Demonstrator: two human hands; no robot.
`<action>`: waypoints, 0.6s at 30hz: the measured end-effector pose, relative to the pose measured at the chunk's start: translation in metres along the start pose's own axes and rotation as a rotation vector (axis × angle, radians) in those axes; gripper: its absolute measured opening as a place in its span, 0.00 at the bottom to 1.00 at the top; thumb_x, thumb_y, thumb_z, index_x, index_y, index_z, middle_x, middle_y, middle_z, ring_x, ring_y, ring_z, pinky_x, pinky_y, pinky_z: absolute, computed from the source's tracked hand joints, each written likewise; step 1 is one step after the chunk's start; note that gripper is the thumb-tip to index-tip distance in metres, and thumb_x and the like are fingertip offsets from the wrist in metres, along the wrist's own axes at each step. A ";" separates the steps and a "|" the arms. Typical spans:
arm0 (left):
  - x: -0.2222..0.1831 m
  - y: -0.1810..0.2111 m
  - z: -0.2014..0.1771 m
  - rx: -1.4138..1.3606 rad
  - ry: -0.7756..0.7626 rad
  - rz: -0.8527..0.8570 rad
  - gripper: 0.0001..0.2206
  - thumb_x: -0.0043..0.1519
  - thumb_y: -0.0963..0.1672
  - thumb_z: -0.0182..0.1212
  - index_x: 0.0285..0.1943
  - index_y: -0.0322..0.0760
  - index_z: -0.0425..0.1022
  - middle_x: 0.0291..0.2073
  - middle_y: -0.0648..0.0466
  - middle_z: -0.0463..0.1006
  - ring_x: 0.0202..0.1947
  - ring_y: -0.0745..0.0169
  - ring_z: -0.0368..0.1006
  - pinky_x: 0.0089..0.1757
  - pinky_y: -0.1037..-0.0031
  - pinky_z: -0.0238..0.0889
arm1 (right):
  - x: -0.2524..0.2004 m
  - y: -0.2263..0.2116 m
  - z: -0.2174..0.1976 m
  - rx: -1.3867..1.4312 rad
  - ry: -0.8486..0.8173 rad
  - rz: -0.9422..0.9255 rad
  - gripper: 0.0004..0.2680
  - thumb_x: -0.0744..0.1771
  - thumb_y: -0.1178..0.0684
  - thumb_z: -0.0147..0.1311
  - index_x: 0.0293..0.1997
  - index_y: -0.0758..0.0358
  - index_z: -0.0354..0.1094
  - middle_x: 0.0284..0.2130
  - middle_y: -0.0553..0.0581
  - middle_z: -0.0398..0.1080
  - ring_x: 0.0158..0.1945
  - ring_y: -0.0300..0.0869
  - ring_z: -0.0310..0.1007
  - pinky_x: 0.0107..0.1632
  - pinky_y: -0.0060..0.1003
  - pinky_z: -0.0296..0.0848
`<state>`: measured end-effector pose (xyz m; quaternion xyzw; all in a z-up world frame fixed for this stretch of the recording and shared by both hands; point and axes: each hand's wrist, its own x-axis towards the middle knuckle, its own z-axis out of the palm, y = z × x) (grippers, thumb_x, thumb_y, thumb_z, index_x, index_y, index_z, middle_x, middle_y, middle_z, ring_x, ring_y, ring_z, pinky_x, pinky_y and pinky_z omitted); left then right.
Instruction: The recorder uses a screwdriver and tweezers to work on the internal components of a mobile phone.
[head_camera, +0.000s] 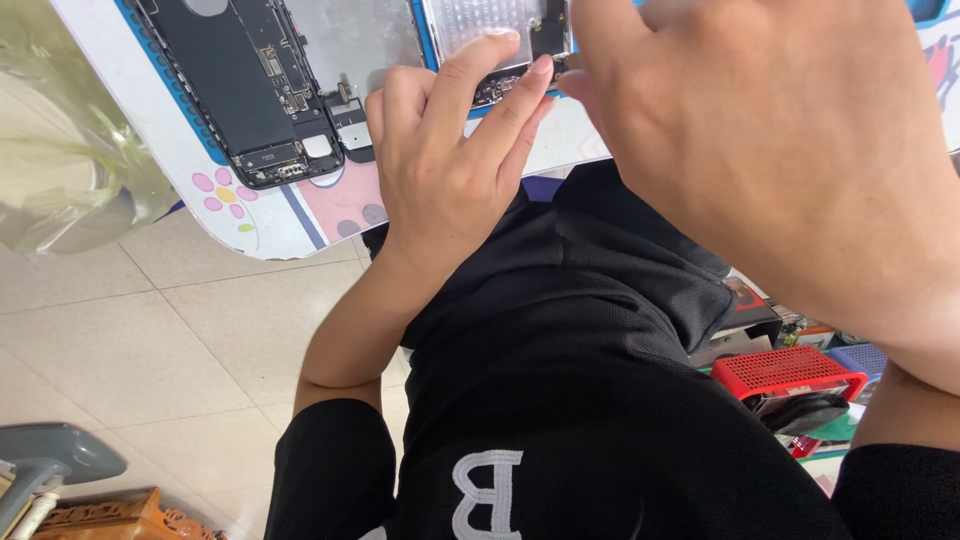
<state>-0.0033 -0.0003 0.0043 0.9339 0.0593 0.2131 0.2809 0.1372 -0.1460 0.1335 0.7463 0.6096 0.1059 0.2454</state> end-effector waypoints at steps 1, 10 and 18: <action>-0.002 0.000 0.001 0.002 0.000 0.000 0.13 0.69 0.47 0.75 0.60 0.48 0.81 0.59 0.63 0.73 0.43 0.60 0.64 0.49 0.68 0.55 | 0.002 0.000 -0.002 0.001 0.002 0.000 0.06 0.69 0.47 0.54 0.40 0.53 0.64 0.30 0.43 0.63 0.35 0.29 0.66 0.36 0.23 0.58; 0.002 0.002 0.000 0.017 0.009 -0.011 0.13 0.68 0.46 0.75 0.59 0.48 0.81 0.58 0.64 0.73 0.43 0.60 0.63 0.48 0.69 0.54 | 0.018 0.002 -0.014 0.349 -0.048 0.108 0.13 0.68 0.40 0.64 0.41 0.60 0.71 0.30 0.52 0.69 0.32 0.42 0.72 0.31 0.35 0.65; 0.001 0.002 -0.001 0.000 0.013 -0.006 0.12 0.68 0.47 0.75 0.59 0.48 0.81 0.58 0.63 0.73 0.43 0.60 0.64 0.48 0.68 0.54 | 0.002 -0.005 -0.001 0.066 0.020 0.046 0.04 0.64 0.54 0.54 0.40 0.55 0.65 0.28 0.45 0.63 0.32 0.30 0.66 0.34 0.21 0.58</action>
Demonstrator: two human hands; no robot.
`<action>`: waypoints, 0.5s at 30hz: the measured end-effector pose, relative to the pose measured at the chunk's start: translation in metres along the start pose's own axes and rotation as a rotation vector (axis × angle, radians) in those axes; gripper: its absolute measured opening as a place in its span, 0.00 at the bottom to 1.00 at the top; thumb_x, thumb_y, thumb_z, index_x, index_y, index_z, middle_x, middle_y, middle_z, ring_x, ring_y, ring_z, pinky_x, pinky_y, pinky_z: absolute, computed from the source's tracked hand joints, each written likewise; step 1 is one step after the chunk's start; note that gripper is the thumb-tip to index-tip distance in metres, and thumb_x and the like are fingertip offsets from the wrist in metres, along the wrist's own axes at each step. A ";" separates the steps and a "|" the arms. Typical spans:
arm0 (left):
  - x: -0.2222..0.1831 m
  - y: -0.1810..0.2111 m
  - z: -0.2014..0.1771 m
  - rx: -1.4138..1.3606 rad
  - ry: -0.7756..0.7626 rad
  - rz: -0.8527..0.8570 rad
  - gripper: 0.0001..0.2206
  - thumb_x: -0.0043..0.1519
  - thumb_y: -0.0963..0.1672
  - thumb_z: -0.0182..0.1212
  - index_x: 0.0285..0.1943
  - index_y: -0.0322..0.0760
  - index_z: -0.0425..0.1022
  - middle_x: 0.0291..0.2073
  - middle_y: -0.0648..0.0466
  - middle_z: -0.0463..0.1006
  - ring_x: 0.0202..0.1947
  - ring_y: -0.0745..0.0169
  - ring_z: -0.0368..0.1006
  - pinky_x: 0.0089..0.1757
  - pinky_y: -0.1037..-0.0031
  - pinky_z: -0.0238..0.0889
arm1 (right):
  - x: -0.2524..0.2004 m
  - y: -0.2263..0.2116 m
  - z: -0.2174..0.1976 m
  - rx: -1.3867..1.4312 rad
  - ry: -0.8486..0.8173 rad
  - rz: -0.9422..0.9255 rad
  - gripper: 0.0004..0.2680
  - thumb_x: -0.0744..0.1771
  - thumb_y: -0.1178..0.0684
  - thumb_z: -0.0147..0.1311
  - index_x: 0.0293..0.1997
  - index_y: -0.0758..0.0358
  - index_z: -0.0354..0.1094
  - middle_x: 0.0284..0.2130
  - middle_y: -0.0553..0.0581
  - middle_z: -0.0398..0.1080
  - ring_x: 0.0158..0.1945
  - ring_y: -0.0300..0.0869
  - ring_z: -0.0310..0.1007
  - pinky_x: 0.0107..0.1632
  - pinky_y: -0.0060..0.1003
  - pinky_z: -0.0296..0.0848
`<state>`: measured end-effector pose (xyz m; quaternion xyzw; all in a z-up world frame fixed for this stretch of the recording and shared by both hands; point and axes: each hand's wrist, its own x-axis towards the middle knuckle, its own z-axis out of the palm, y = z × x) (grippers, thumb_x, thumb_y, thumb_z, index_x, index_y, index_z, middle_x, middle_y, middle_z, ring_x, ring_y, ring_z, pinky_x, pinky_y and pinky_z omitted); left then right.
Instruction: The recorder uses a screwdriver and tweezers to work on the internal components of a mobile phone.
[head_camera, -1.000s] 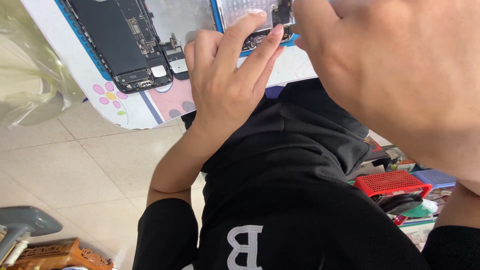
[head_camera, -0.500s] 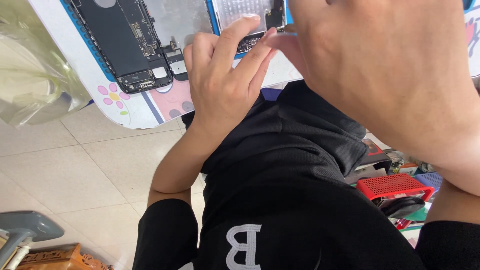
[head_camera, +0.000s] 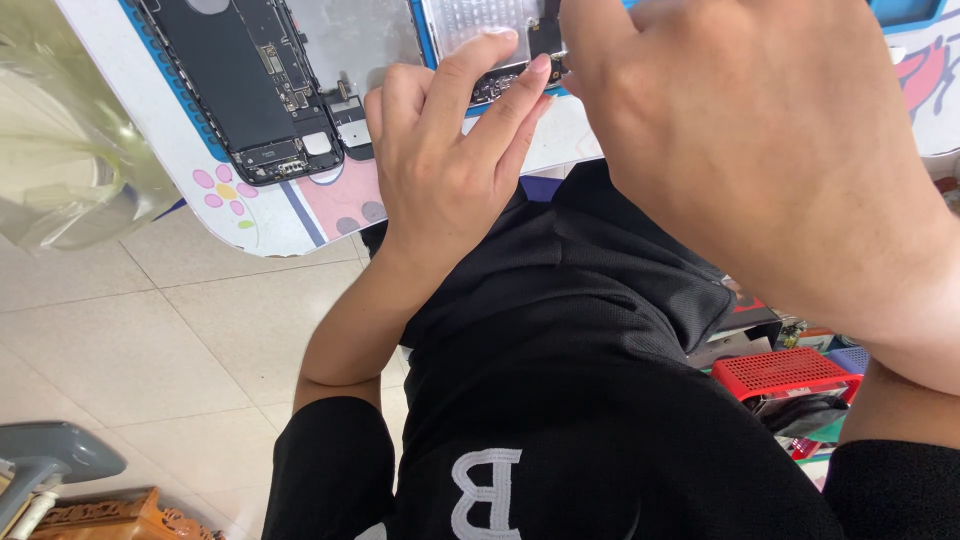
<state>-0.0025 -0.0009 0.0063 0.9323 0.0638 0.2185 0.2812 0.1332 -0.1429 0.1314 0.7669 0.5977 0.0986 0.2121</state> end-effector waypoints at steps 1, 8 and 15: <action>-0.003 -0.001 0.002 0.001 -0.001 -0.002 0.12 0.68 0.47 0.75 0.59 0.48 0.81 0.58 0.63 0.73 0.43 0.60 0.64 0.48 0.68 0.54 | 0.003 -0.001 0.000 0.002 0.000 -0.001 0.04 0.64 0.54 0.54 0.40 0.55 0.65 0.28 0.45 0.63 0.32 0.30 0.66 0.34 0.21 0.58; -0.008 -0.001 0.001 -0.001 -0.004 0.011 0.14 0.68 0.46 0.73 0.62 0.49 0.80 0.61 0.65 0.72 0.45 0.61 0.63 0.48 0.71 0.54 | 0.009 0.006 -0.005 0.442 0.084 0.072 0.07 0.65 0.56 0.66 0.39 0.63 0.70 0.26 0.54 0.69 0.29 0.42 0.72 0.33 0.33 0.67; -0.006 0.005 -0.001 0.035 0.133 0.101 0.21 0.66 0.45 0.76 0.67 0.42 0.75 0.59 0.61 0.73 0.51 0.63 0.69 0.53 0.69 0.53 | -0.081 0.011 0.064 1.278 0.375 0.364 0.04 0.75 0.65 0.58 0.53 0.72 0.66 0.40 0.59 0.72 0.39 0.41 0.78 0.43 0.28 0.76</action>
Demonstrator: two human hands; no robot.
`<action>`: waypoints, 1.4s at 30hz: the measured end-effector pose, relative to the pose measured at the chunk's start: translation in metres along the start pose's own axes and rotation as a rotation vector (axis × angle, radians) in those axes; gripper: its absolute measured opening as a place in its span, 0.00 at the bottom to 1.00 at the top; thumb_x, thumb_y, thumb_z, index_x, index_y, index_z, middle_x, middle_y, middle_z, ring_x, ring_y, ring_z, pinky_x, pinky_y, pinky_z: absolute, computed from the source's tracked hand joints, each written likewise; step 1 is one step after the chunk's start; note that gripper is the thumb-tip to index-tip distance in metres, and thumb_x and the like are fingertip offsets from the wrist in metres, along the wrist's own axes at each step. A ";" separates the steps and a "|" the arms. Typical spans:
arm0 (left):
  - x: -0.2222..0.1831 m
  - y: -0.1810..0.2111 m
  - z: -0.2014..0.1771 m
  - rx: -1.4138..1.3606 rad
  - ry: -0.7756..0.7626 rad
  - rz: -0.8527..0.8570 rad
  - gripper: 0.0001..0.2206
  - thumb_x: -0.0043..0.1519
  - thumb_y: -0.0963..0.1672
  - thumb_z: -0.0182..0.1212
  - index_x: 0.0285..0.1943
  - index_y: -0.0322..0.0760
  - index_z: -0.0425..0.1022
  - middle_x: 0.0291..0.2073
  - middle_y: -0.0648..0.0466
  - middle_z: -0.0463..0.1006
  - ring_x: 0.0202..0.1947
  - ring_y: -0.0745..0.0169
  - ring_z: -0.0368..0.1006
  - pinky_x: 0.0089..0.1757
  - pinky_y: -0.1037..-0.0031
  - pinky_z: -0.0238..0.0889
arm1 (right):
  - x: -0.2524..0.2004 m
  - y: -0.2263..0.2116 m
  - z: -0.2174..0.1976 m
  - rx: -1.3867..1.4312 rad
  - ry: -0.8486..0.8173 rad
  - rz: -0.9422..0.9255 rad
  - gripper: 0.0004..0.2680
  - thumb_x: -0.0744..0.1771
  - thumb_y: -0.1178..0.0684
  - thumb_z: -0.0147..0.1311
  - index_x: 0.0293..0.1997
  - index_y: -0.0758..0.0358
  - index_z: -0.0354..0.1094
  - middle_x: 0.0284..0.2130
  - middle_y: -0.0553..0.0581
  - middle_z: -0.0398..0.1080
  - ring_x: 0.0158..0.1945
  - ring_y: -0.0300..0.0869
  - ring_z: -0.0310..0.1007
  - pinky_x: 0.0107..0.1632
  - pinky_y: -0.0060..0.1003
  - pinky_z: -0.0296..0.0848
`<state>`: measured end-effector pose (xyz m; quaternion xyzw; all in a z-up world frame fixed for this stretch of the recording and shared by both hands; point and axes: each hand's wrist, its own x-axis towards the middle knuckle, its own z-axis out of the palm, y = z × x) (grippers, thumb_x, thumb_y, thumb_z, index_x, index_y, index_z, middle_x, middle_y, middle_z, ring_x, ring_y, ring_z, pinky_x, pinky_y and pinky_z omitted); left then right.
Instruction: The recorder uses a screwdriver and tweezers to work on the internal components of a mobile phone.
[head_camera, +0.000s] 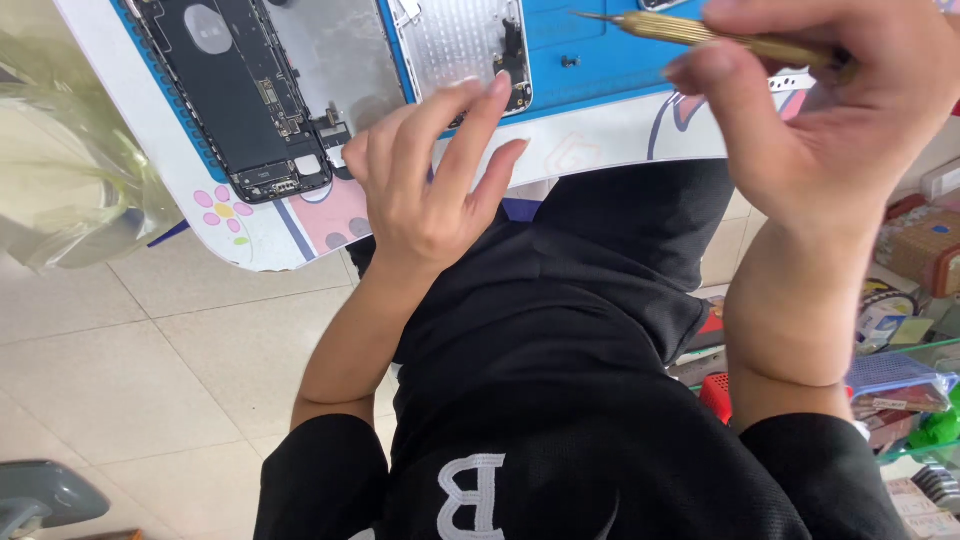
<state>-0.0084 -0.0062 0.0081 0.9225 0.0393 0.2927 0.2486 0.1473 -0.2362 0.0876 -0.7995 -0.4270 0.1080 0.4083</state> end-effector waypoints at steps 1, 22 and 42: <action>-0.006 -0.004 0.003 0.004 0.005 0.004 0.21 0.66 0.45 0.76 0.67 0.42 0.75 0.59 0.61 0.73 0.51 0.63 0.69 0.53 0.69 0.53 | -0.012 0.011 0.004 -0.001 0.004 -0.007 0.04 0.75 0.65 0.58 0.53 0.72 0.66 0.40 0.59 0.72 0.39 0.41 0.78 0.43 0.28 0.76; -0.006 0.003 0.014 0.012 0.175 0.058 0.10 0.60 0.46 0.74 0.48 0.46 0.80 0.43 0.61 0.75 0.45 0.64 0.69 0.51 0.67 0.50 | -0.047 0.096 0.037 0.193 0.718 -0.013 0.08 0.70 0.62 0.59 0.41 0.70 0.59 0.31 0.66 0.74 0.35 0.48 0.80 0.37 0.35 0.80; 0.006 0.013 0.000 -0.001 0.047 0.051 0.10 0.61 0.42 0.76 0.46 0.45 0.79 0.42 0.62 0.76 0.41 0.65 0.73 0.49 0.66 0.47 | -0.059 0.106 0.044 0.523 0.707 0.115 0.08 0.79 0.52 0.44 0.64 0.62 0.53 0.33 0.59 0.68 0.25 0.35 0.59 0.30 0.25 0.59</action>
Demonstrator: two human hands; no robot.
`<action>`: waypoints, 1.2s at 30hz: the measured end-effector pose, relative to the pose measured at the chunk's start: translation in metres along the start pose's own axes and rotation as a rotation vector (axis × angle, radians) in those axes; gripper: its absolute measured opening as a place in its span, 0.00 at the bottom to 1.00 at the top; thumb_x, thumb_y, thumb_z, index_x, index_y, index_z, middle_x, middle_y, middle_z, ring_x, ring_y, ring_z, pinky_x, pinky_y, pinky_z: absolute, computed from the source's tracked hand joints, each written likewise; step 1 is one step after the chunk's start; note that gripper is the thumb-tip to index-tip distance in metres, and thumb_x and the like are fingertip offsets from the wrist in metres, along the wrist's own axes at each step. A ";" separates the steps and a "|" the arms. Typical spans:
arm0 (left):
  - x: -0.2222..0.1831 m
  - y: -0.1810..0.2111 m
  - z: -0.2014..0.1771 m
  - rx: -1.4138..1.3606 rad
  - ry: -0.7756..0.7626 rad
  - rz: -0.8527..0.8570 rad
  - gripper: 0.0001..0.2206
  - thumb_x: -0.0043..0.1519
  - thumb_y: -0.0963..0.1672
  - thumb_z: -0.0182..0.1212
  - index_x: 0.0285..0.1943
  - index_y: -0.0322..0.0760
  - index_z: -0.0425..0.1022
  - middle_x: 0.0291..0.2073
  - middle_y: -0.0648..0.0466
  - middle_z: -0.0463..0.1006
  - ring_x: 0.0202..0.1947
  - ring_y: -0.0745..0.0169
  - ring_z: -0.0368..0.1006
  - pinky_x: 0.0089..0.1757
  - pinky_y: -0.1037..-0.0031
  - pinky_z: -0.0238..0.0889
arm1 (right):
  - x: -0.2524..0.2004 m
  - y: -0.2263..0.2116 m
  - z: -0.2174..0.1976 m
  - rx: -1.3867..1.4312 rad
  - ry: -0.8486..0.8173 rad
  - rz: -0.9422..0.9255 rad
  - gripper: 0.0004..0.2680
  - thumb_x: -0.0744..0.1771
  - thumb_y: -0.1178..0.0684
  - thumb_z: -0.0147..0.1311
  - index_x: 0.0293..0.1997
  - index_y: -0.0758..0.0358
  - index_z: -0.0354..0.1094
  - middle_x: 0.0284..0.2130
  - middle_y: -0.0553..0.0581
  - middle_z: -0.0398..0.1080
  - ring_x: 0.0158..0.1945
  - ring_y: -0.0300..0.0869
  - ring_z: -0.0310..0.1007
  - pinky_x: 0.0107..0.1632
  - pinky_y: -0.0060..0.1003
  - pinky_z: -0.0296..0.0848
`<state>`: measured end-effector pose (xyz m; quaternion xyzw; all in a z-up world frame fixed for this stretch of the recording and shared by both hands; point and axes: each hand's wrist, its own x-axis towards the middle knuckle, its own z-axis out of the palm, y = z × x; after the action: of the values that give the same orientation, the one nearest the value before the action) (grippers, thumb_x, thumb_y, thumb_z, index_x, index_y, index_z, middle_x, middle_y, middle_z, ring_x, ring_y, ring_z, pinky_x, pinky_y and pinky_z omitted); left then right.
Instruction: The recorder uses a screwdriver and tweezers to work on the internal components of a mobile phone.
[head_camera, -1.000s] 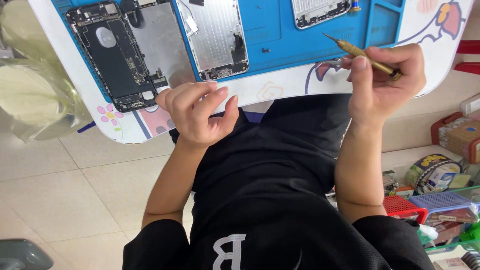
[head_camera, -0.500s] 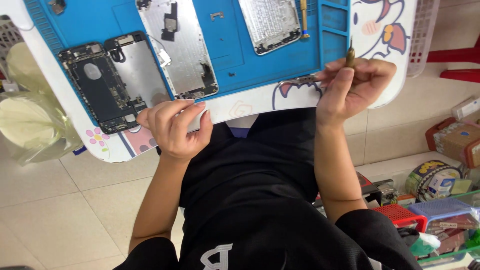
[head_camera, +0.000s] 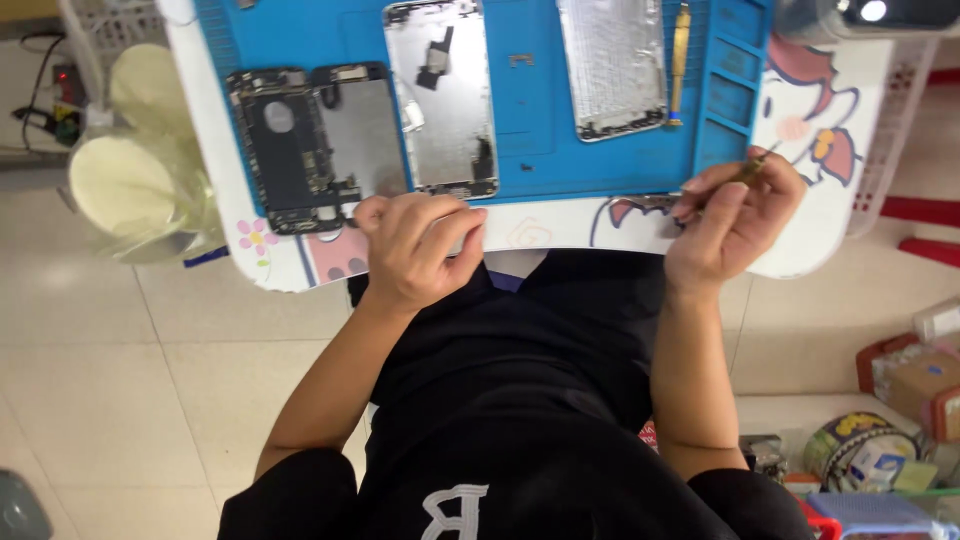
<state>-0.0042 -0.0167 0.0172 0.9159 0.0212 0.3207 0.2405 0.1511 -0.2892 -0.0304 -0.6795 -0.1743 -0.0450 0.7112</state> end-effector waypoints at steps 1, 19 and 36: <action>0.000 0.000 -0.001 0.028 0.007 -0.017 0.10 0.61 0.42 0.76 0.46 0.45 0.79 0.42 0.62 0.76 0.41 0.65 0.73 0.49 0.66 0.47 | 0.001 0.002 -0.001 0.021 -0.026 0.004 0.08 0.79 0.52 0.44 0.64 0.62 0.53 0.33 0.59 0.68 0.25 0.35 0.59 0.30 0.25 0.59; -0.007 -0.009 -0.002 -0.129 0.096 0.004 0.09 0.63 0.44 0.69 0.50 0.44 0.79 0.36 0.64 0.79 0.38 0.66 0.73 0.48 0.66 0.47 | 0.003 0.004 -0.003 -0.121 -0.080 0.002 0.07 0.80 0.55 0.45 0.65 0.66 0.54 0.37 0.60 0.66 0.30 0.37 0.63 0.33 0.24 0.64; -0.006 -0.010 -0.005 -0.191 0.099 -0.136 0.07 0.63 0.45 0.61 0.45 0.41 0.79 0.42 0.58 0.77 0.42 0.59 0.72 0.53 0.65 0.48 | 0.009 -0.005 0.010 -0.156 -0.126 -0.017 0.09 0.78 0.55 0.44 0.64 0.68 0.55 0.49 0.63 0.67 0.36 0.39 0.71 0.31 0.25 0.68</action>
<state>-0.0109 -0.0068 0.0128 0.8685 0.0647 0.3488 0.3463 0.1558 -0.2785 -0.0229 -0.7327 -0.2203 -0.0217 0.6435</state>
